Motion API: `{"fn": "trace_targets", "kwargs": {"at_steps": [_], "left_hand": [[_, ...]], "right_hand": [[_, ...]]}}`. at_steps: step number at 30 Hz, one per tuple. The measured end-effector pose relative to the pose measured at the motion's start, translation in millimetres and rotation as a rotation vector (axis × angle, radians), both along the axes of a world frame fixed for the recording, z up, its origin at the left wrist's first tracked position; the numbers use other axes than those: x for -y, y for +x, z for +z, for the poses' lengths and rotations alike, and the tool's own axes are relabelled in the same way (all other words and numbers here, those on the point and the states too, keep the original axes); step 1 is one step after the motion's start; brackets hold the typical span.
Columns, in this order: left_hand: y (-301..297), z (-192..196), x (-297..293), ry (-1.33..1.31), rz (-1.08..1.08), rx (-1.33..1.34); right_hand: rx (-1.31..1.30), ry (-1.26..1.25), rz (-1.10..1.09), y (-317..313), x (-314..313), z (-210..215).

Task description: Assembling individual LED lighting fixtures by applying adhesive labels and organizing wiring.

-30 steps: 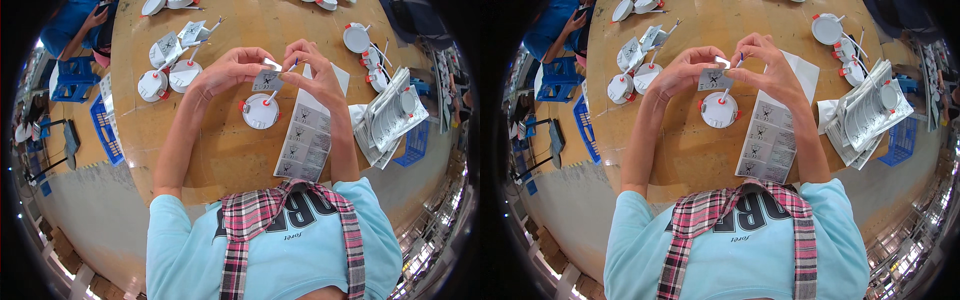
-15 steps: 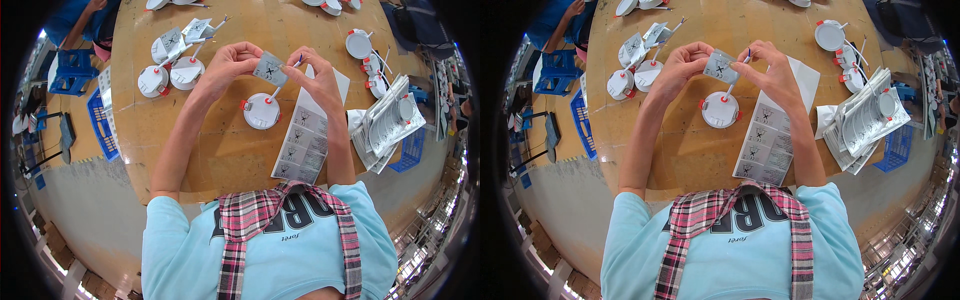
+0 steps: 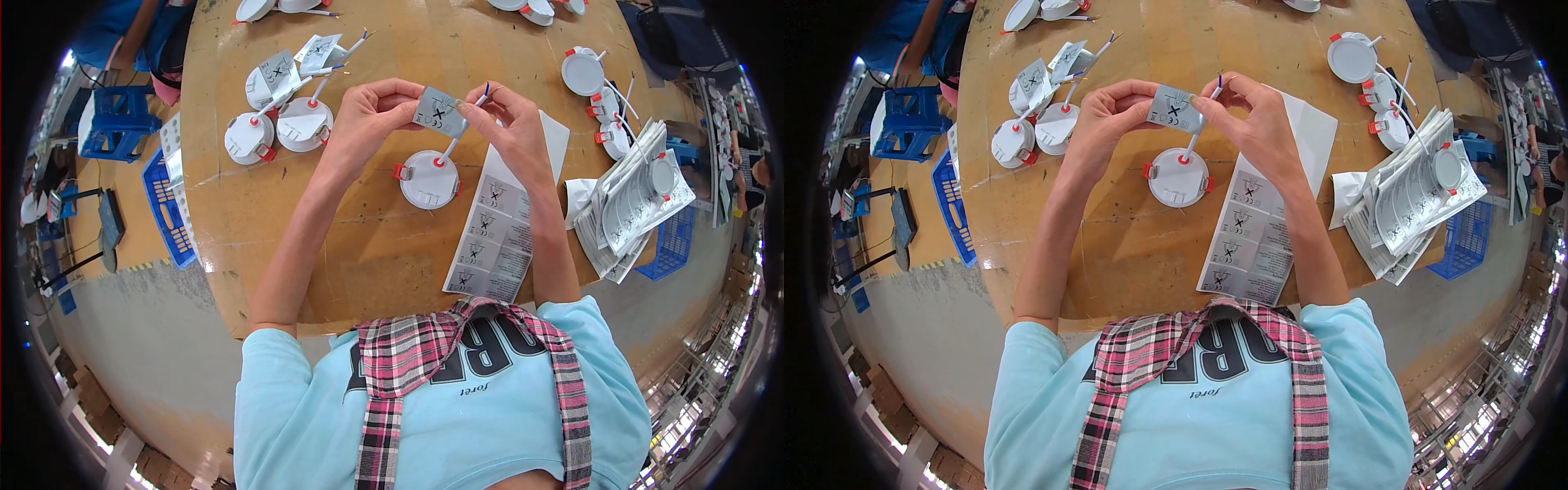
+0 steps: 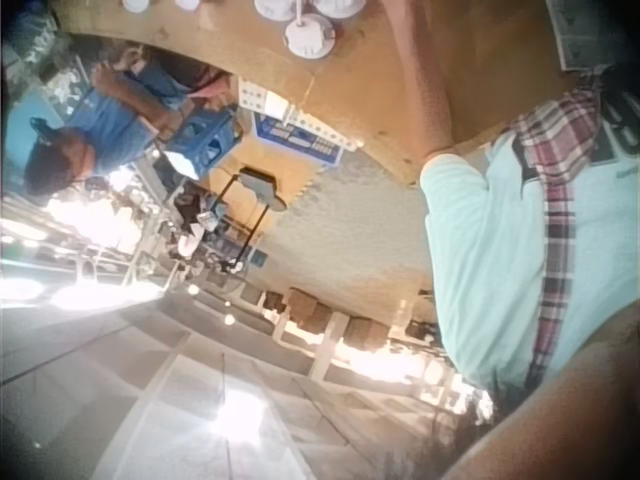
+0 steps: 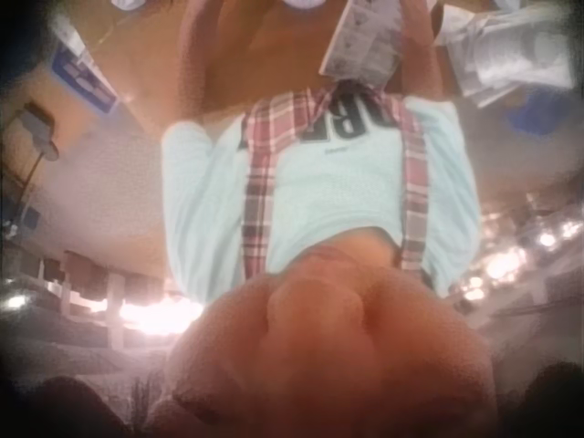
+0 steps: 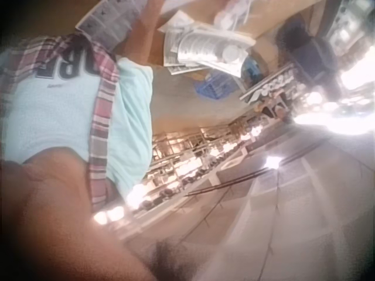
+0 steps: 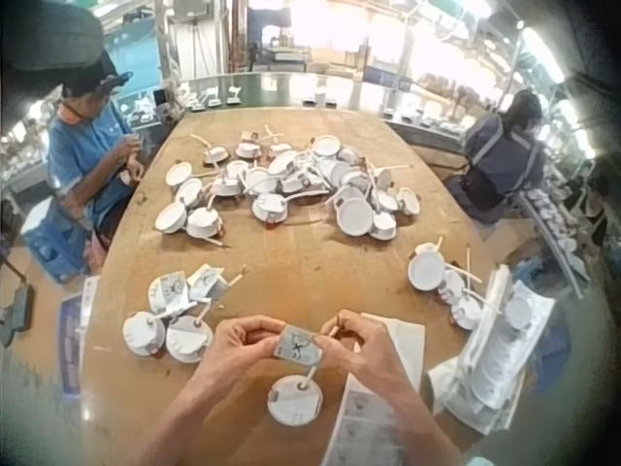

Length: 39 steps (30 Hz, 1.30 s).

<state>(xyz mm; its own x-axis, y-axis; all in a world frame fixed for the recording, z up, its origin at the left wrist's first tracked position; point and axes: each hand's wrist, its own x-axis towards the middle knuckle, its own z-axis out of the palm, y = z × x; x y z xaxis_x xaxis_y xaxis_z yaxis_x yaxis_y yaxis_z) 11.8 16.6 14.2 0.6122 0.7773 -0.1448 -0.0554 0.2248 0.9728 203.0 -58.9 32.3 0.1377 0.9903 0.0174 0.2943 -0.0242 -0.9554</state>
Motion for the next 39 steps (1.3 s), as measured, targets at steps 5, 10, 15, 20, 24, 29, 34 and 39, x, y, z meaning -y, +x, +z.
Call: {"fn": "trace_targets", "kwargs": {"at_steps": [5,10,15,20,24,29,34,39], "left_hand": [[0.4,1.8,1.3,-0.014,-0.007,0.006],[1.1,2.5,1.5,-0.039,-0.006,0.003],[1.2,4.2,0.6,-0.048,-0.034,0.03],[0.7,3.1,0.6,-0.044,-0.056,0.049],[0.3,5.2,0.4,-0.066,-0.073,0.054],[-0.1,2.5,-1.0,-0.083,-0.073,0.064],[0.7,4.4,-0.9,-0.095,-0.083,0.067],[-1.3,-0.3,-1.5,-0.142,-0.06,0.109]], "right_hand": [[-0.023,0.01,-0.01,-0.8,-0.2,0.8],[-0.007,0.019,-0.014,-1.2,-0.6,-1.0],[0.021,0.009,-0.014,-2.2,-0.9,1.9],[0.02,0.015,-0.018,-3.7,-1.4,-0.1],[0.02,0.027,-0.02,-3.0,-1.4,-1.7],[0.041,0.033,-0.016,-3.5,-1.3,-1.4],[0.063,0.009,-0.031,-4.3,-0.6,0.7],[0.086,0.021,-0.049,-6.6,0.0,0.5]]}}
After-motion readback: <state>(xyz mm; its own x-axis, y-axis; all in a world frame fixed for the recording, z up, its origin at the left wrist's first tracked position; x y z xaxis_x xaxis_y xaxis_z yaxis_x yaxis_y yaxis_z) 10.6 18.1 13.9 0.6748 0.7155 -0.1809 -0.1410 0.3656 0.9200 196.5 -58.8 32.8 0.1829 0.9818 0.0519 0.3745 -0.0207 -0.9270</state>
